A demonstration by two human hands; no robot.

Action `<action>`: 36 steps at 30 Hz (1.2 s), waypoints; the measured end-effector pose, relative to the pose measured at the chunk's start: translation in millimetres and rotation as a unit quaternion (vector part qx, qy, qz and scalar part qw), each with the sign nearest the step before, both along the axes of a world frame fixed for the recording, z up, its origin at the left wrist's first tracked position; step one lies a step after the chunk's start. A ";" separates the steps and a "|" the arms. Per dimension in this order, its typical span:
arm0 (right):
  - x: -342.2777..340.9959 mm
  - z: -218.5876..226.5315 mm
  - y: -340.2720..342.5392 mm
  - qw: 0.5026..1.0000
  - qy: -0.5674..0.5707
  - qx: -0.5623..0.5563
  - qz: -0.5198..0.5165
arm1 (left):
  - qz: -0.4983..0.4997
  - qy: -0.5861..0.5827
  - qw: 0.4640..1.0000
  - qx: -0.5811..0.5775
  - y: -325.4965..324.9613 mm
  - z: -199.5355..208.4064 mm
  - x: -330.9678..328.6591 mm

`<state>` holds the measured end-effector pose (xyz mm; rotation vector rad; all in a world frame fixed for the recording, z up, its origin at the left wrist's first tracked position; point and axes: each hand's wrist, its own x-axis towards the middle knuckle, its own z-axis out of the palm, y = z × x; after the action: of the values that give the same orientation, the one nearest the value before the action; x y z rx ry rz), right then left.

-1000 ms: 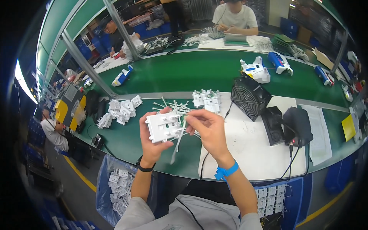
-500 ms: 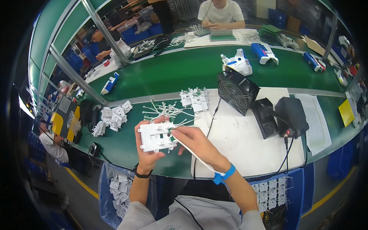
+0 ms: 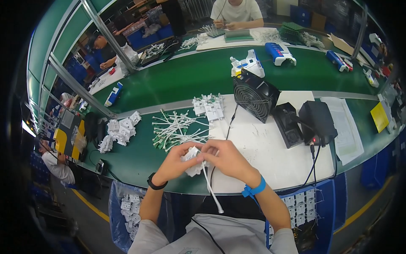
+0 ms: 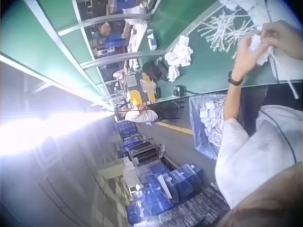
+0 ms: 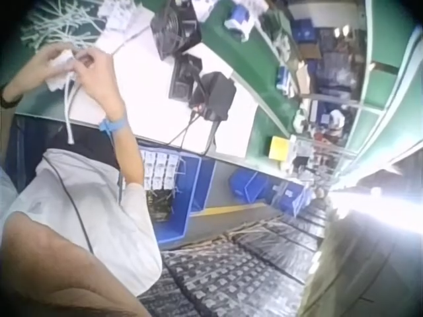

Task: Soldering wires and electronic components onto small circuit boards on an assembly line.

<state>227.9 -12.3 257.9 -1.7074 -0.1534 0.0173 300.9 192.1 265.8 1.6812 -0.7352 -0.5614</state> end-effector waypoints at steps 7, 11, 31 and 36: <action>3.4 7.8 -16.8 0.921 -0.187 -0.108 -0.324 | 0.138 -0.031 0.989 -0.039 -12.4 -21.8 22.4; 30.1 31.8 -42.3 0.846 -0.263 -0.260 -0.384 | 0.139 -0.015 0.987 -0.078 -21.8 -33.2 30.0; 87.9 23.7 -137.0 0.667 -0.238 -0.580 -0.403 | 0.116 0.036 0.986 -0.111 -56.2 -53.8 49.5; 64.0 33.7 -106.3 0.655 -0.359 -0.502 -0.436 | 0.105 0.033 0.987 -0.115 -72.2 -48.3 52.3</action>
<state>291.8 -118.6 291.5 -2.6330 0.1632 -1.5925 353.2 119.8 217.6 1.4951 -0.5447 -0.3685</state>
